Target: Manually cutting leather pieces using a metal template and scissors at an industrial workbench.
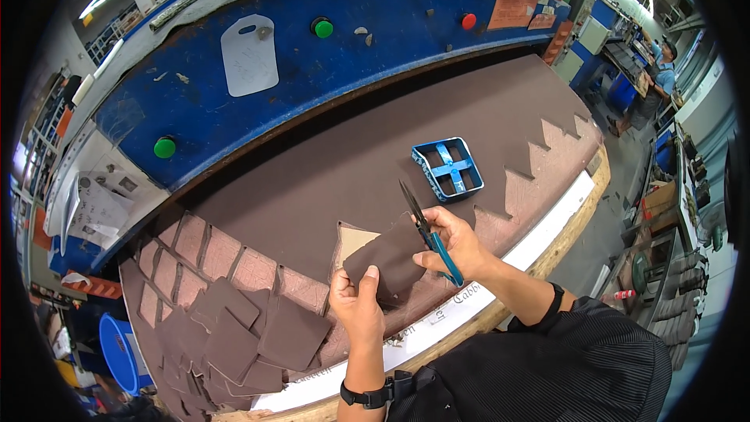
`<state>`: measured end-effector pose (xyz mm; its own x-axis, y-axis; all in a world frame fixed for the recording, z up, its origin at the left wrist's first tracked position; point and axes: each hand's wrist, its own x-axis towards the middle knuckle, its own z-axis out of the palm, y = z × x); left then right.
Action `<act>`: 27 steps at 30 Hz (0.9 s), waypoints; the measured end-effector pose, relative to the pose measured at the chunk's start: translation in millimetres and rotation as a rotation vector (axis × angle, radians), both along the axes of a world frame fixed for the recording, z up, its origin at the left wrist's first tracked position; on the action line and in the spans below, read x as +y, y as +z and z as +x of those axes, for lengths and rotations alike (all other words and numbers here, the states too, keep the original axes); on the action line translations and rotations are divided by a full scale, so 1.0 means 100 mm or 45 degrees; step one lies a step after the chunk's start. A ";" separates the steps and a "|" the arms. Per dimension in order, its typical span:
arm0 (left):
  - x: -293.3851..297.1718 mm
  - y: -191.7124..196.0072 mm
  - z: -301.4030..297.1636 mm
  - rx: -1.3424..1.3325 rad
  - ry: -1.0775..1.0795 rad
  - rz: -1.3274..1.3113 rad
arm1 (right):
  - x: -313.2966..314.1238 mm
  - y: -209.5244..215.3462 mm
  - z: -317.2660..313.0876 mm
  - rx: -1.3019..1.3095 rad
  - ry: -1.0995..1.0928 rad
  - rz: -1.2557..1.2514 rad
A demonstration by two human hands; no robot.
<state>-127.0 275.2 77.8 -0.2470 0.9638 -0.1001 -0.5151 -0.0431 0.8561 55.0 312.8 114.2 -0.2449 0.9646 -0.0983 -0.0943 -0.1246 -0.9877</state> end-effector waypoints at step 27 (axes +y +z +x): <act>0.06 0.19 -0.11 -0.208 0.101 -0.148 | 0.25 0.57 0.05 -0.269 0.235 0.698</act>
<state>-138.4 280.9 97.2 -0.2934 0.9216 -0.2540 -0.6462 0.0047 0.7632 60.2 337.8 171.2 -0.4421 0.8319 0.3354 0.0851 0.4111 -0.9076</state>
